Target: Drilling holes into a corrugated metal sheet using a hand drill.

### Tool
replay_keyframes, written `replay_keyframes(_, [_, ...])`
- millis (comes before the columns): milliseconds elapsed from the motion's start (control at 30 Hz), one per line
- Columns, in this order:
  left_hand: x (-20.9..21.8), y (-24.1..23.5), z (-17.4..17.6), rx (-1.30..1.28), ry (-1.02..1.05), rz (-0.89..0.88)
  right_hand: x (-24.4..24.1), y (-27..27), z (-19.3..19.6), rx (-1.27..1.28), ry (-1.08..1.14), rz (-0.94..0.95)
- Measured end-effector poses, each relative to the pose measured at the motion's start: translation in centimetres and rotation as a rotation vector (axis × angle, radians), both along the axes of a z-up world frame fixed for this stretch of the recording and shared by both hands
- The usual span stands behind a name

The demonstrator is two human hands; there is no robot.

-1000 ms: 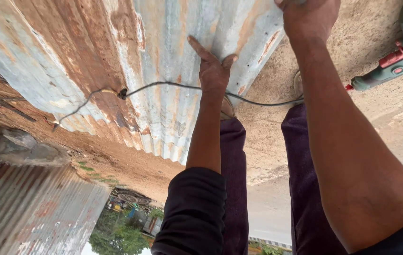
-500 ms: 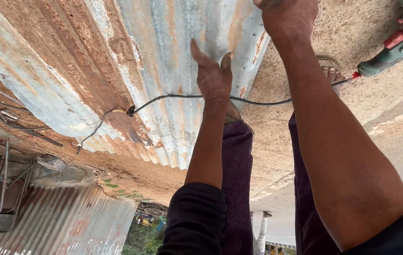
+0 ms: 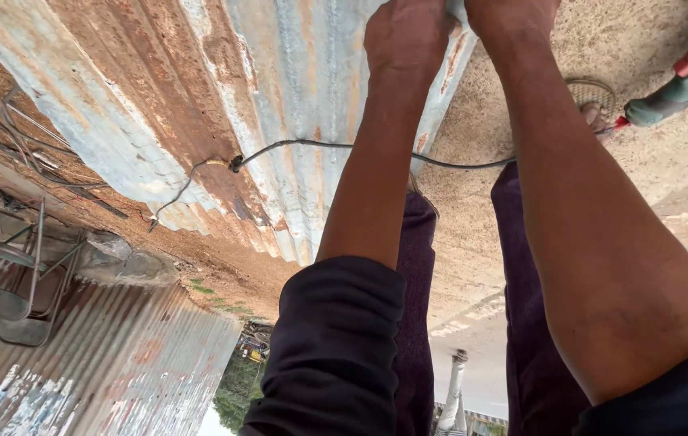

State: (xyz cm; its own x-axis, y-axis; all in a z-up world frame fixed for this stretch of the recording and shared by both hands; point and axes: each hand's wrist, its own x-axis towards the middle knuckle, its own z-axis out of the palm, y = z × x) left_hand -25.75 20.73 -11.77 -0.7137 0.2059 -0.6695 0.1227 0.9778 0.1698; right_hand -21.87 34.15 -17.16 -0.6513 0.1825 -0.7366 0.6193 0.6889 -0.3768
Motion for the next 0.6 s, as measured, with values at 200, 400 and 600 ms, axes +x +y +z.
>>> replay_keyframes(200, [-2.0,1.3,1.2,-0.005,-0.038,0.041,-2.1,-0.3,2.7,-0.114,-0.085,-0.331])
replay_keyframes(400, [-2.6,2.2,0.3,-0.082,0.004,-0.011,-2.8,-0.3,1.2,-0.002,-0.013,-0.230])
replay_keyframes(600, [-2.7,3.5,0.6,-0.118,0.081,-0.049,-2.1,-0.9,-0.9,0.018,0.041,-0.273])
